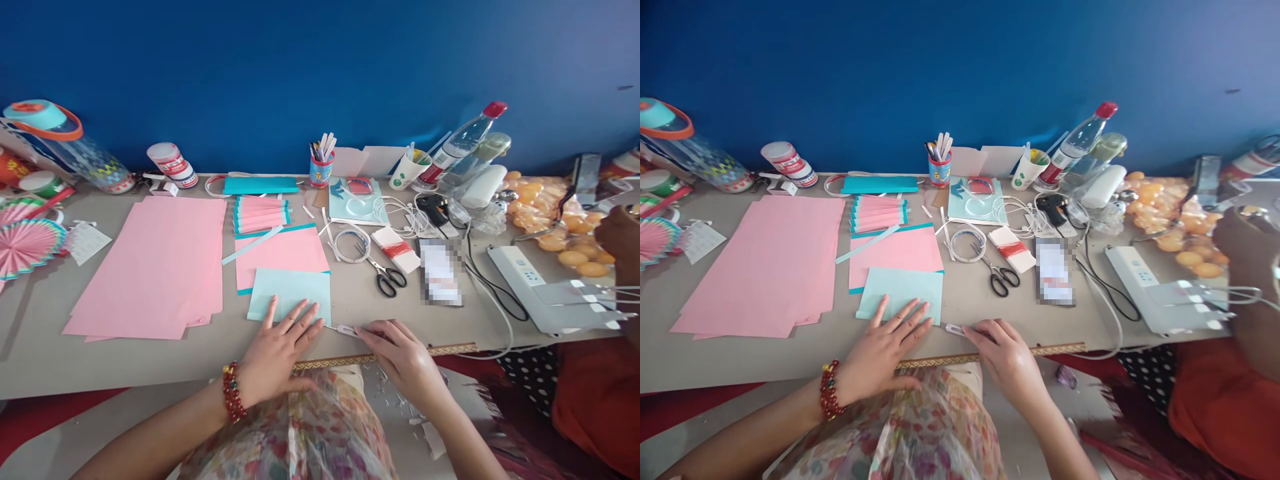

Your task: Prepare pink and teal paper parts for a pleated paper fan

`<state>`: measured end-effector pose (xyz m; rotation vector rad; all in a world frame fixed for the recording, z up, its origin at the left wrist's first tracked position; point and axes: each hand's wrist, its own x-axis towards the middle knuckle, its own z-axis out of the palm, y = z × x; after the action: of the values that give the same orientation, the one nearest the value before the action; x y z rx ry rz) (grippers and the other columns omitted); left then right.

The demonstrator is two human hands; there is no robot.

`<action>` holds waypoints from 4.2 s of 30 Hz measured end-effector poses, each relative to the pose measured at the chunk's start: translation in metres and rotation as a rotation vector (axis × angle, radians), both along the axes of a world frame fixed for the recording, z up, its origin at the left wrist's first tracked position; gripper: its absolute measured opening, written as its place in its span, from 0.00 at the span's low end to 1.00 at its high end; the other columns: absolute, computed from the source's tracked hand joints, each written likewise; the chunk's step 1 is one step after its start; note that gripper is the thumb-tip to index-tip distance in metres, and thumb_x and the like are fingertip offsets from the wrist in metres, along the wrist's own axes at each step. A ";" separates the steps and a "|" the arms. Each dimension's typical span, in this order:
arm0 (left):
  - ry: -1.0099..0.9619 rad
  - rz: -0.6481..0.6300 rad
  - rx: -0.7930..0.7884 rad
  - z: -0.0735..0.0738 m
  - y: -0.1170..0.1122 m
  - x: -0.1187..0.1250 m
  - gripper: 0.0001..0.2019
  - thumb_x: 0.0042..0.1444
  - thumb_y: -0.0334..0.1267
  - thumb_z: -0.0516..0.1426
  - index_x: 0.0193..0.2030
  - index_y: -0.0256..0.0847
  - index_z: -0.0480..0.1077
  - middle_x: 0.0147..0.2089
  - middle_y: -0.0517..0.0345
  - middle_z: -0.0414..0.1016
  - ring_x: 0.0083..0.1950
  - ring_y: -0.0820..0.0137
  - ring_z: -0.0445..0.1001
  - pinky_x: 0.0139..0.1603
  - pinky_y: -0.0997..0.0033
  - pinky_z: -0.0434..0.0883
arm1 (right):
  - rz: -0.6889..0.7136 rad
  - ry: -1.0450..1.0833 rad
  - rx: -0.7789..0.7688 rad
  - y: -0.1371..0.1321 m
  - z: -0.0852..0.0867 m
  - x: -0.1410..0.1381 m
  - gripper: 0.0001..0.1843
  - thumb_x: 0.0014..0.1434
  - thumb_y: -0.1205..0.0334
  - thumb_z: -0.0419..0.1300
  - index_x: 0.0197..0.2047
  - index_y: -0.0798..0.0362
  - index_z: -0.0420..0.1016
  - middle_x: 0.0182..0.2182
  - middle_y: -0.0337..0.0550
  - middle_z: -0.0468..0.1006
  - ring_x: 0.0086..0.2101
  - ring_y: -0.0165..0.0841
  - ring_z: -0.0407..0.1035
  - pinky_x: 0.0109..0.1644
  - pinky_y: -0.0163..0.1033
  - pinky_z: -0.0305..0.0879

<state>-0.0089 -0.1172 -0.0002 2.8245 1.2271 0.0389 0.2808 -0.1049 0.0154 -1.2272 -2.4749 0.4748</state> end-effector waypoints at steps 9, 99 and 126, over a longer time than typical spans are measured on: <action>-0.009 -0.004 0.007 -0.001 0.001 -0.001 0.49 0.56 0.74 0.39 0.75 0.41 0.46 0.77 0.48 0.38 0.77 0.53 0.32 0.70 0.30 0.31 | -0.027 0.013 -0.012 -0.006 -0.003 -0.011 0.19 0.68 0.69 0.50 0.57 0.50 0.74 0.43 0.49 0.75 0.41 0.36 0.67 0.44 0.40 0.71; -0.037 -0.015 0.007 0.000 -0.003 -0.043 0.49 0.58 0.72 0.39 0.75 0.35 0.42 0.77 0.46 0.42 0.77 0.56 0.41 0.75 0.49 0.40 | -0.040 0.055 0.035 -0.018 -0.003 -0.056 0.19 0.68 0.70 0.50 0.57 0.51 0.74 0.42 0.48 0.75 0.40 0.36 0.67 0.44 0.41 0.70; -0.034 -0.022 -0.003 0.002 -0.010 -0.063 0.47 0.61 0.69 0.42 0.75 0.34 0.41 0.77 0.45 0.42 0.77 0.56 0.43 0.74 0.52 0.44 | -0.051 0.046 0.058 -0.017 -0.004 -0.071 0.18 0.67 0.71 0.51 0.55 0.51 0.76 0.42 0.49 0.76 0.39 0.37 0.67 0.43 0.42 0.70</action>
<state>-0.0717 -0.1271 0.0020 2.8218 1.1880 0.0835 0.2100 -0.1217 0.0114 -1.2392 -2.3955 0.4102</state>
